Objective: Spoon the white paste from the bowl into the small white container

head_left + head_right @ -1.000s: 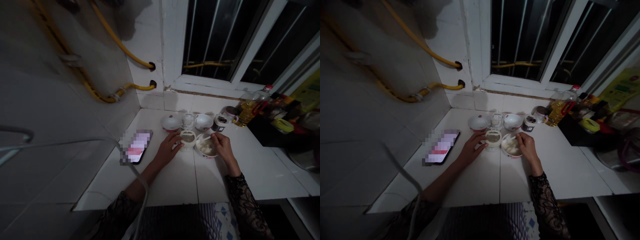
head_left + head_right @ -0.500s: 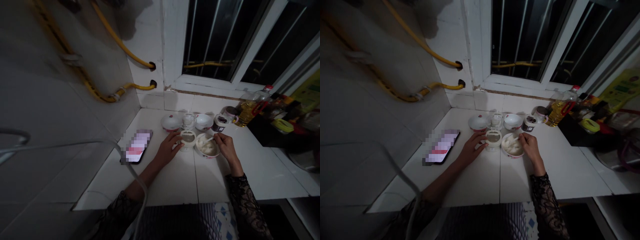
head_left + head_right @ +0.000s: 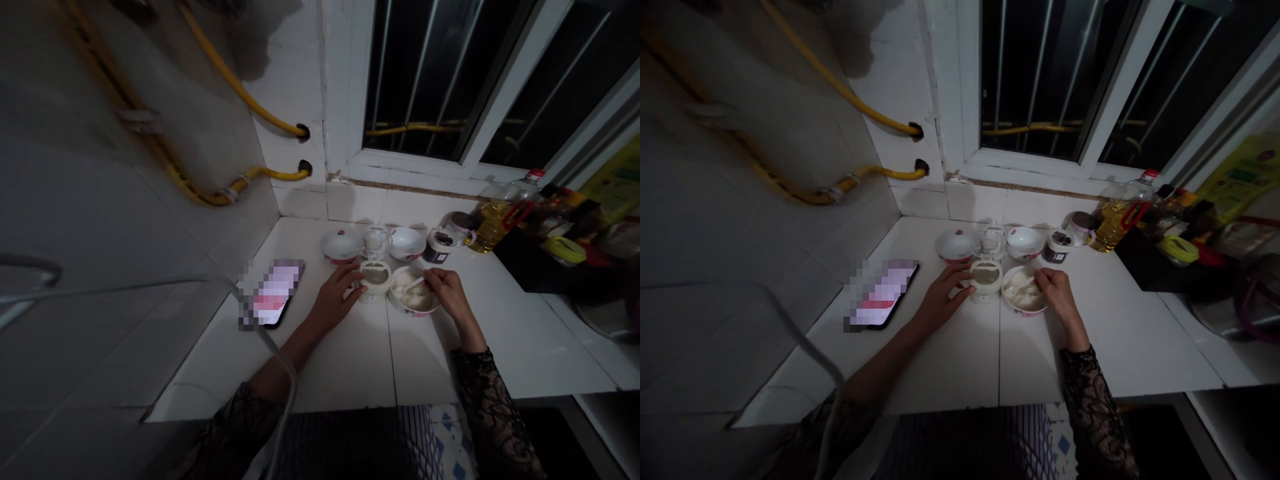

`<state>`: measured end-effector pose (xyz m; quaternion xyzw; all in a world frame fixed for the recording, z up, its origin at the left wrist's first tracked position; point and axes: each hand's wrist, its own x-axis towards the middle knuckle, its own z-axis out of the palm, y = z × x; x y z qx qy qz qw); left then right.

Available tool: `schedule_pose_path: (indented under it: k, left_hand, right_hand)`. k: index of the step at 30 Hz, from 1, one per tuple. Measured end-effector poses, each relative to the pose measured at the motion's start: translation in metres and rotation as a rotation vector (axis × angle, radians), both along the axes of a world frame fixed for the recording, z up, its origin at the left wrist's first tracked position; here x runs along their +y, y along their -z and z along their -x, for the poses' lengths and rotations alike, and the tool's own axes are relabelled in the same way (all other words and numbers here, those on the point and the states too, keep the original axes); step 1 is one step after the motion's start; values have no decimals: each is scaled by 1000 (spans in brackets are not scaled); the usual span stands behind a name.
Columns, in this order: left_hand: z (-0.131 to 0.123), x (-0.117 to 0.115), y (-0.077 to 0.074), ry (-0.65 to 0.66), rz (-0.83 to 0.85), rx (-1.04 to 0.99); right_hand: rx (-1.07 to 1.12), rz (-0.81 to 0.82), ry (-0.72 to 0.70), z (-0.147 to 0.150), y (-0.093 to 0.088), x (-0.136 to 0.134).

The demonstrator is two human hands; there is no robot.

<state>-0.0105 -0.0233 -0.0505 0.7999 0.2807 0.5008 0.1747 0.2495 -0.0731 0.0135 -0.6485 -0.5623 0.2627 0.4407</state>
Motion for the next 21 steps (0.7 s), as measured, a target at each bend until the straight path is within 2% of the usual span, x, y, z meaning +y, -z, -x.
schedule_pose_path:
  k: [7,16,21]
  left_hand:
    - [-1,0,0,-5,0,-6]
    - [-1,1,3,0,-21,-13]
    - [0,1,1,8,-16,-8]
  right_hand:
    - [151,33,160,-10,1,4]
    - [313,89,289,-16,1,8]
    - [322,-86,262,4,-1,10]
